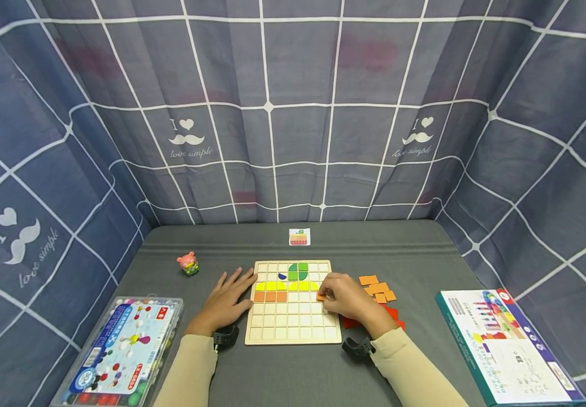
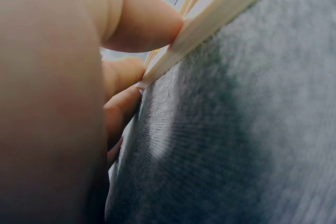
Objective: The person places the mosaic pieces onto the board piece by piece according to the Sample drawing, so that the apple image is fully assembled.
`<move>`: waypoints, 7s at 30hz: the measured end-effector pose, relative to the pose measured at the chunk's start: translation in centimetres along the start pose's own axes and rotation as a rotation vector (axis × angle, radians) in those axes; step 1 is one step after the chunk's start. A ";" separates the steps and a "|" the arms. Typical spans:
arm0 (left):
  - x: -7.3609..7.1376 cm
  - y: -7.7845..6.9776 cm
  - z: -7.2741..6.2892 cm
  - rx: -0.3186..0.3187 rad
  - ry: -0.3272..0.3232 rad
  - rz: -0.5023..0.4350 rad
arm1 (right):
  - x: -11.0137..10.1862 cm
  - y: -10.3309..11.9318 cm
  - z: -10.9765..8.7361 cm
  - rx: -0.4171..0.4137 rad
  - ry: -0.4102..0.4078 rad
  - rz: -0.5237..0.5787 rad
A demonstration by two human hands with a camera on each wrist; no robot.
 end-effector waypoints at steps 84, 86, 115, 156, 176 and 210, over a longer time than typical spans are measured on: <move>0.0 -0.2 -0.1 0.024 -0.036 0.001 | -4.6 -9.5 -4.8 0.341 -0.120 -0.029; 0.1 -0.2 -0.1 0.029 -0.042 -0.001 | -4.5 -9.3 -4.7 0.324 -0.138 -0.044; 0.1 0.1 -0.1 -0.010 0.002 0.010 | 2.5 2.3 1.3 -0.058 -0.029 0.002; 0.1 0.1 0.0 0.001 -0.005 0.021 | -2.7 -3.5 -3.3 0.208 -0.248 0.029; 0.2 0.1 0.1 -0.001 0.000 0.018 | -4.5 -6.0 -7.3 0.364 -0.085 -0.051; 0.1 0.0 -0.2 0.032 -0.053 0.001 | -1.7 -2.4 -4.2 0.173 -0.203 -0.008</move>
Point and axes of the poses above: each hand's wrist, its own z-axis towards the middle knuckle, its own x-axis out of the palm, y = z × x, the point moved 5 cm from there along z, towards the middle knuckle
